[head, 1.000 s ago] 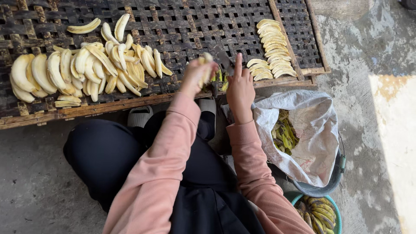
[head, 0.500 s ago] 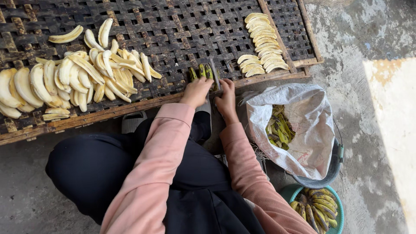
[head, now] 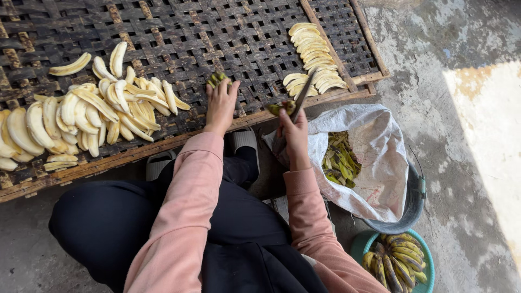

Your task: The person sits on the ground and peels green bananas by hand, using a knife to slice the peeled fruit lengthwise. The slices are placed onto woven bamboo drying trays, and the peels are dropped into a cloth sack beside them.

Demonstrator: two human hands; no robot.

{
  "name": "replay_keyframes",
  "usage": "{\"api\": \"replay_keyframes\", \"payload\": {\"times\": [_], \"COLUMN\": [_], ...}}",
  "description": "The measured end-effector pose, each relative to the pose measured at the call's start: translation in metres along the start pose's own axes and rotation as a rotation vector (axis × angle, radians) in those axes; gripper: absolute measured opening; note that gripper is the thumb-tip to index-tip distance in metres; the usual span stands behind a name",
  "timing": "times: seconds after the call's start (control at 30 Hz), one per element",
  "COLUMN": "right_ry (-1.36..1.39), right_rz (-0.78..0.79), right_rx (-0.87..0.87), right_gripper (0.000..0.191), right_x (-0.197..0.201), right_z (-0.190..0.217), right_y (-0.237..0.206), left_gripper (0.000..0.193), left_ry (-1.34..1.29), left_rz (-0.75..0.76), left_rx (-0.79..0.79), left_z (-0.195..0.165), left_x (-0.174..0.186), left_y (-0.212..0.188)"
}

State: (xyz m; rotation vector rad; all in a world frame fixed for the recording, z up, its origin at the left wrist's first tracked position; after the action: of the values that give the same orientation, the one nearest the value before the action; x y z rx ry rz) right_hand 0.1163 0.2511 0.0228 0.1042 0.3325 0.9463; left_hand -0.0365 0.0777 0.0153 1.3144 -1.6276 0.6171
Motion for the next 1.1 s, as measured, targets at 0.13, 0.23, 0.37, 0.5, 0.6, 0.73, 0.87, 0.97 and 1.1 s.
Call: {"api": "replay_keyframes", "payload": {"times": [0.13,0.23,0.37,0.5,0.6,0.73,0.87,0.97,1.1], "right_ry": [0.046,-0.183,-0.505,-0.425,-0.697,-0.843,-0.928,-0.728,-0.355], "right_rz": [-0.101,-0.067,0.183,-0.085,-0.038,-0.035,-0.078,-0.175,-0.206], "right_rx": [0.138,0.155,0.508,0.252,0.383,0.457,0.609,0.402,0.389], "right_gripper": [0.031,0.036,0.056,0.052,0.055,0.053,0.044,0.042,0.032], "right_x": [0.019,0.019,0.009,0.04,0.044,0.035,0.028,0.043,0.051], "right_z": [0.044,0.066,0.113,0.135,0.171,0.198,0.211,0.198,0.189], "right_y": [-0.015,-0.029,-0.051,-0.059,-0.063,-0.069,-0.072,-0.072,-0.067], "left_gripper": [0.059,0.041,0.036,0.034,0.036,0.037,0.038,0.041,0.038], "left_ry": [-0.29,-1.132,-1.577,-1.075,-0.82,-0.659,-0.66,-0.656,-0.672], "left_rz": [0.111,0.957,0.927,0.424,0.128,0.02,-0.075,-0.161,-0.174], "left_rx": [0.032,0.365,0.521,0.12,-0.191,-0.352,-0.49,-0.607,-0.719], "left_z": [-0.05,-0.096,-0.138,-0.165,-0.191,-0.221,-0.23,-0.237,-0.238], "left_x": [0.001,-0.035,-0.03,0.009,0.041,0.054,0.062,0.065,0.067], "left_y": [-0.022,-0.062,-0.068,-0.062,-0.082,-0.099,-0.105,-0.106,-0.108]}}
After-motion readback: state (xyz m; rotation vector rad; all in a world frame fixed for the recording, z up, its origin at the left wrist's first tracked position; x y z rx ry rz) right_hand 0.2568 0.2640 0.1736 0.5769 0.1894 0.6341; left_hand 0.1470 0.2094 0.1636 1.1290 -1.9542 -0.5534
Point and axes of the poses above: each hand's wrist, its own y-axis towards the middle knuckle, its own x-axis out of the back of the hand, z = x × y, the point moved 6 cm from there along y, towards the middle knuckle, and after that the axes turned 15 degrees about x, right-handed, at the moved point
